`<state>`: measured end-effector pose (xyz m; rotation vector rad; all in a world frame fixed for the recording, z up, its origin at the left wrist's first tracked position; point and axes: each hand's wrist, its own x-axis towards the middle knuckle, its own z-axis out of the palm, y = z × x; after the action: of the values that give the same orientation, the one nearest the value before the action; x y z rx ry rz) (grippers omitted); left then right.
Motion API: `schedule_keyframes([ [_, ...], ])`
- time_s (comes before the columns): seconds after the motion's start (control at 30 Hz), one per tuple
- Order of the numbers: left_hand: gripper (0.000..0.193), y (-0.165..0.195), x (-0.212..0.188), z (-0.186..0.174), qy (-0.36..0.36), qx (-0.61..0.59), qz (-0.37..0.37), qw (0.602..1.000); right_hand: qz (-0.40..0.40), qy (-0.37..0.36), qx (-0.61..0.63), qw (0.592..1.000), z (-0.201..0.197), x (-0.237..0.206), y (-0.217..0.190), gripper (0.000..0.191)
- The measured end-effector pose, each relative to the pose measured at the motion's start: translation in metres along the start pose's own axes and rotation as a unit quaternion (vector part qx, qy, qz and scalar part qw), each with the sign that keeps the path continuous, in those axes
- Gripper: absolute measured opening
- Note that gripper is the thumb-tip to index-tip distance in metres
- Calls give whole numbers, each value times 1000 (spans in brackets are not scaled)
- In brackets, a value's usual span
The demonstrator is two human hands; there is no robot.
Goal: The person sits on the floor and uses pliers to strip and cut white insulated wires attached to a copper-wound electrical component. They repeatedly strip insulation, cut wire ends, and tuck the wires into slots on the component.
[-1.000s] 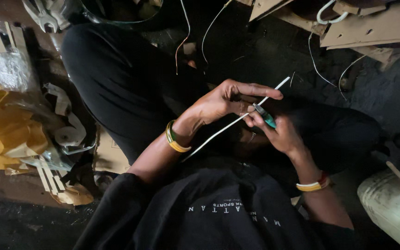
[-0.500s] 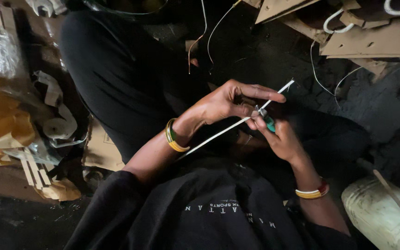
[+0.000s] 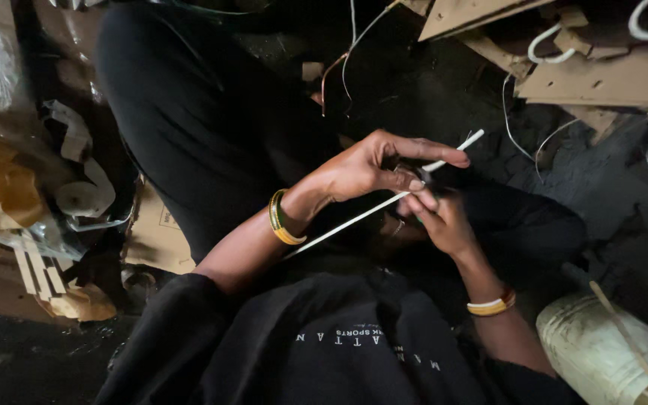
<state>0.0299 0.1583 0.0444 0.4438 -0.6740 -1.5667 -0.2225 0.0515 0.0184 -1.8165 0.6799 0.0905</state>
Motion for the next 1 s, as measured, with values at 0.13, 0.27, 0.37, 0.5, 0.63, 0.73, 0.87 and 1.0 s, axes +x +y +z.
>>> schedule_keyframes([
  [0.13,51,8,-5,-4,7,10,40,999,-48,3,-63,997,6,6,-26,47],
  [0.27,48,11,-6,-5,23,-5,35,999,-8,-61,-202,977,17,2,-45,36],
  [0.37,46,10,-5,-4,21,-8,36,999,121,-100,-162,974,24,-1,-53,35],
  [0.5,46,8,-5,-4,10,-22,38,999,9,-69,-66,995,29,1,-61,39],
  [0.63,46,6,-5,-4,10,-30,39,999,-92,-46,-172,980,31,4,-65,39],
  [0.73,46,4,-4,-4,15,-22,47,999,-1,-52,-119,992,33,0,-56,37],
  [0.87,45,1,-3,-5,13,-14,53,998,13,-19,-81,996,40,-7,-31,36],
  [1.0,50,-4,0,-8,28,-8,91,995,-31,12,-133,991,44,-14,-20,37],
])
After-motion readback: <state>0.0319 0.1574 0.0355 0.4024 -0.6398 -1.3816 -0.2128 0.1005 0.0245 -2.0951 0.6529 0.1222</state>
